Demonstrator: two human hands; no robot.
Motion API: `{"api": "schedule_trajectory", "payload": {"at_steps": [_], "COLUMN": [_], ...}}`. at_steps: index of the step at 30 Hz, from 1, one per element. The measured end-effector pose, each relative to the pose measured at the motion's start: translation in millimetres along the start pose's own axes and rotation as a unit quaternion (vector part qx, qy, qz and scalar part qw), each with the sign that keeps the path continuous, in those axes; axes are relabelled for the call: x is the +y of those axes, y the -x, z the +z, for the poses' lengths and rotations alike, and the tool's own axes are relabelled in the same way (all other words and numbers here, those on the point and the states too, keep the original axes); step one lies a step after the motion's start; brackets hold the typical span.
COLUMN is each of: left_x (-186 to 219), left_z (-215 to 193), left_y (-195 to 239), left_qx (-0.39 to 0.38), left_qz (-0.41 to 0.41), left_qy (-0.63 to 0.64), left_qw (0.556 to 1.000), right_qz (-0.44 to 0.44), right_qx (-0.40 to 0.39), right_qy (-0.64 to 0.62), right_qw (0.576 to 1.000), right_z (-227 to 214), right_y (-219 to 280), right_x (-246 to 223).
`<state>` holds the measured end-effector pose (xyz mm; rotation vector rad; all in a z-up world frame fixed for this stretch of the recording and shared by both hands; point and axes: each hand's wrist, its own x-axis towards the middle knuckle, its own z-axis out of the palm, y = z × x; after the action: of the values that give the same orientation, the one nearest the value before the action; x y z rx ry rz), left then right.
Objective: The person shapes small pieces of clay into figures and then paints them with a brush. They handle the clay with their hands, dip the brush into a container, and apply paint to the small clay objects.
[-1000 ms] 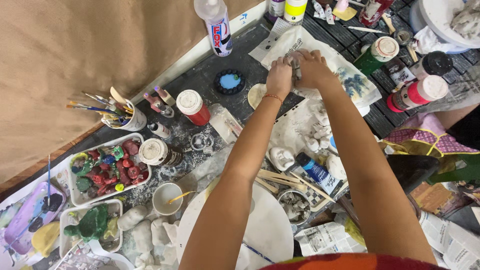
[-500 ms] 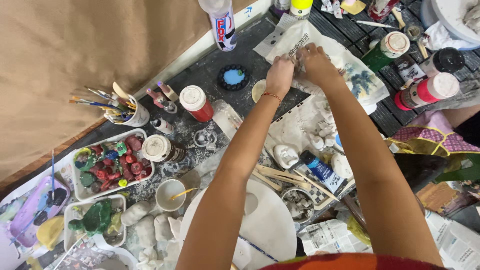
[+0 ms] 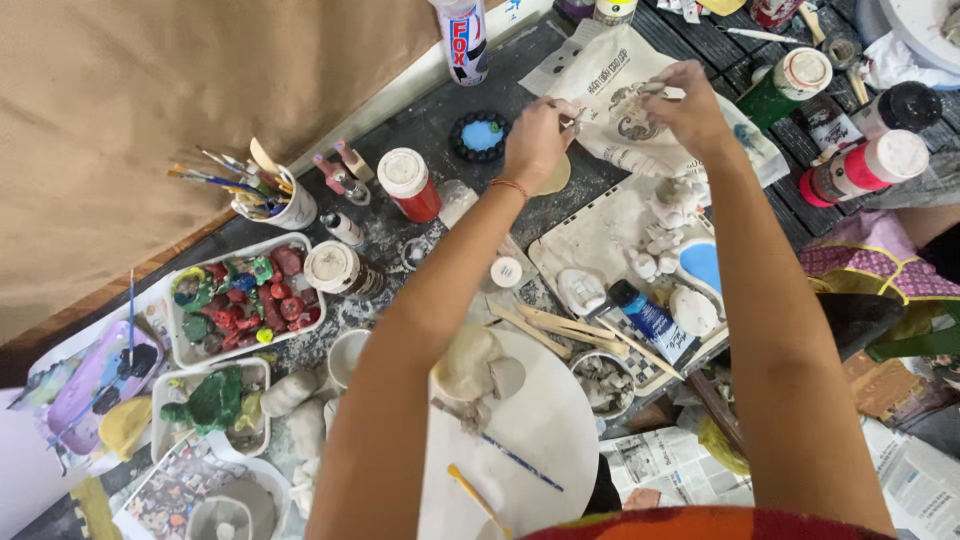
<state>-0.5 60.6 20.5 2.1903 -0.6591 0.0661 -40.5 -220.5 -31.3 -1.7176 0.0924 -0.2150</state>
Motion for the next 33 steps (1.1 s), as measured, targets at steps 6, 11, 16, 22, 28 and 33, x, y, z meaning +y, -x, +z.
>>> {"api": "schedule_trajectory", "payload": {"at_steps": [6, 11, 16, 22, 28, 33], "left_x": [13.7, 31.3, 50.1, 98.8, 125.7, 141.1], "left_z": [-67.7, -147.7, -241.6, -315.2, -325.1, -295.3], "left_y": [52.6, 140.4, 256.9, 383.2, 453.5, 483.9], "left_qx": [-0.003, -0.074, -0.079, -0.088, -0.067, 0.026], "left_qz": [0.064, 0.021, 0.089, 0.027, -0.052, -0.136], "left_qy": [0.056, 0.125, 0.080, -0.101, -0.178, -0.174], "left_qw": [0.996, 0.989, 0.990, 0.991, 0.980, 0.975], "right_qz": [0.047, 0.198, 0.080, -0.023, 0.012, -0.054], "right_qx": [-0.132, -0.270, -0.462, -0.511, -0.457, -0.405], "right_qy": [-0.176, 0.002, 0.069, 0.156, 0.207, 0.285], "right_qw": [0.974, 0.942, 0.881, 0.845, 0.865, 0.867], "right_z": [31.0, 94.0, 176.3, 256.8, 309.8, 336.3], "right_y": [73.7, 165.1, 258.7, 337.6, 376.6, 389.5], "right_x": [-81.5, -186.3, -246.6, -274.6, -273.3, -265.6]}}
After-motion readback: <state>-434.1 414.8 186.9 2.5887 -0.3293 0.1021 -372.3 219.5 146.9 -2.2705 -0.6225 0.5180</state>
